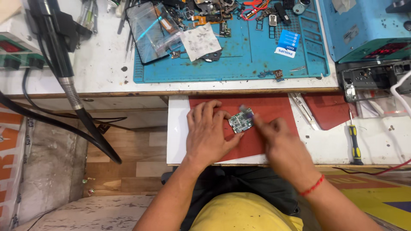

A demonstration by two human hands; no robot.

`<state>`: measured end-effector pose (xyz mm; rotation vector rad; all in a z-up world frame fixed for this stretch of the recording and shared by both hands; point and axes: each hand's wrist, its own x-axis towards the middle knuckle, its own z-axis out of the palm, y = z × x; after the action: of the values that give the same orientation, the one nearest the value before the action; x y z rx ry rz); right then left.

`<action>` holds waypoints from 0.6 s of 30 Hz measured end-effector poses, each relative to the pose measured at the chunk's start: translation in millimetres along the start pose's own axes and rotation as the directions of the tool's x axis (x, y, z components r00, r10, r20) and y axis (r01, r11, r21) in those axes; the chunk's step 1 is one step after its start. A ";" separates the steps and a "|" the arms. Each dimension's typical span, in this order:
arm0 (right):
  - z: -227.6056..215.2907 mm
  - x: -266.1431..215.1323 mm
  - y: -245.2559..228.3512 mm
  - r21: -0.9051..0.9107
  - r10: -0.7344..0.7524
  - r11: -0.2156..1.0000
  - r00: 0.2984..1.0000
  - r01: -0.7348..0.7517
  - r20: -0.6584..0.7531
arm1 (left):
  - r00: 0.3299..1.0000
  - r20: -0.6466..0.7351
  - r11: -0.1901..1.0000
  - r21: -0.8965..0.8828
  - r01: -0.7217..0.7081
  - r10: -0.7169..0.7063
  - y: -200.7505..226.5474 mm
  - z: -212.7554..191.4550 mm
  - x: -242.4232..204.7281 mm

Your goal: The person uses a hot air gun to heat a small green circuit board placed on a red mat. After heating, the person uses a purple toothbrush to scrub the surface of the board, focusing on the components and solder joints. The person repeatedly scrubs different areas of the board while holding it steady with the other hand.

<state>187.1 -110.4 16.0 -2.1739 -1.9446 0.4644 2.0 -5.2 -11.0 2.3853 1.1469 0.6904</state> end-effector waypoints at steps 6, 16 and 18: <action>-2.9 6.8 2.8 0.015 0.001 1.000 0.999 -0.001 -0.047 | 0.986 0.075 0.989 -0.013 0.150 -0.149 9.2 4.7 6.1; 4.5 -6.8 -2.8 0.033 -0.085 0.996 0.996 0.085 -0.007 | 0.983 0.049 0.984 -0.031 0.176 -0.174 11.8 4.5 3.5; 1.3 5.5 5.7 0.020 0.003 1.000 0.996 -0.001 -0.084 | 0.983 0.056 0.984 -0.033 0.175 -0.173 12.6 3.9 3.0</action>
<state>192.5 -105.8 12.2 -2.1471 -1.8858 0.3842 13.5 -10.7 -6.5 2.2259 1.2897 0.5810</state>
